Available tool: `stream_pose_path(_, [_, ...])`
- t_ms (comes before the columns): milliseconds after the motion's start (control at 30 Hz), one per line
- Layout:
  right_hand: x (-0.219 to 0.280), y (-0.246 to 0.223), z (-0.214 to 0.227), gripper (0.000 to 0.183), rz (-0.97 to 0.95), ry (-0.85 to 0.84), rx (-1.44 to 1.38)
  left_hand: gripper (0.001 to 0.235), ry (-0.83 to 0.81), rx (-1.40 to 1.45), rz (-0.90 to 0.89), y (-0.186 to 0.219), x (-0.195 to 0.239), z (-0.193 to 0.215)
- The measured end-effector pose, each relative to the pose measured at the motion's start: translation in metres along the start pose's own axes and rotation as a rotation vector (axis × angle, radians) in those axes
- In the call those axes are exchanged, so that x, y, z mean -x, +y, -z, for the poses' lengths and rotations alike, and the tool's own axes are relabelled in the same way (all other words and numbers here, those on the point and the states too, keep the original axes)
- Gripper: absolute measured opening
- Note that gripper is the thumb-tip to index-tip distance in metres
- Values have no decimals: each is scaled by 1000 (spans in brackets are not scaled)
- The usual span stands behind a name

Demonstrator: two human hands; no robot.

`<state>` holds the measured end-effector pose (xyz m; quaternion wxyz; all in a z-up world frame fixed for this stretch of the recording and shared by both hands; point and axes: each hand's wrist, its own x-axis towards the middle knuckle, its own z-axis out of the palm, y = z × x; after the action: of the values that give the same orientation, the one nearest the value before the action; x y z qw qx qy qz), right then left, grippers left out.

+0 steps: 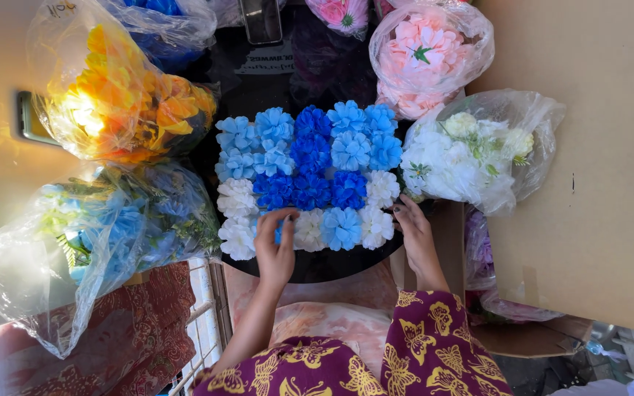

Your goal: Organizing and arranging blue and white artificial flowers into a decorative pattern on a surface.

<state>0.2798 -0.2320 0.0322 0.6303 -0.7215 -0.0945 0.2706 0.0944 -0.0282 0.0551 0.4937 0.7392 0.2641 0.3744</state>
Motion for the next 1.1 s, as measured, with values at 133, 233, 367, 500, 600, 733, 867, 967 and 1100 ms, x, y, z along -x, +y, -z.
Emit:
stream_pose_path(133, [-23, 38, 6, 60, 48, 45, 109, 30, -73, -73, -85, 26, -36, -28])
stream_pose_path(233, [-26, 34, 2, 56, 89, 81, 181, 25, -201, -238, -145, 35, -56, -51])
stream_pose_path(367, [-42, 44, -1, 48, 103, 138, 170, 38, -319, -511, -129, -5, -62, -90])
stream_pose_path(500, [-48, 47, -1, 28, 114, 201, 189, 50, -465, -716, -47, -54, -63, -122])
stream_pose_path(600, [-53, 45, -7, 22, 122, 171, 64, 48, -566, -630, 90, -63, -71, -124])
stream_pose_path(733, [-45, 26, -6, 20, 111, 150, -77, 41, -593, -566, 156, -85, -71, -129])
stream_pose_path(867, [-22, 9, 1, 20, 77, 156, -268, 23, -550, -344, 271, -36, -83, -105])
stream_pose_path(967, [-8, 29, 18, 15, 184, 274, -387, 16, -526, -216, 302, -1, -91, -99])
stream_pose_path(1100, [8, 45, 43, 9, 301, 432, -580, 15, -543, -267, 252, -2, -85, -131])
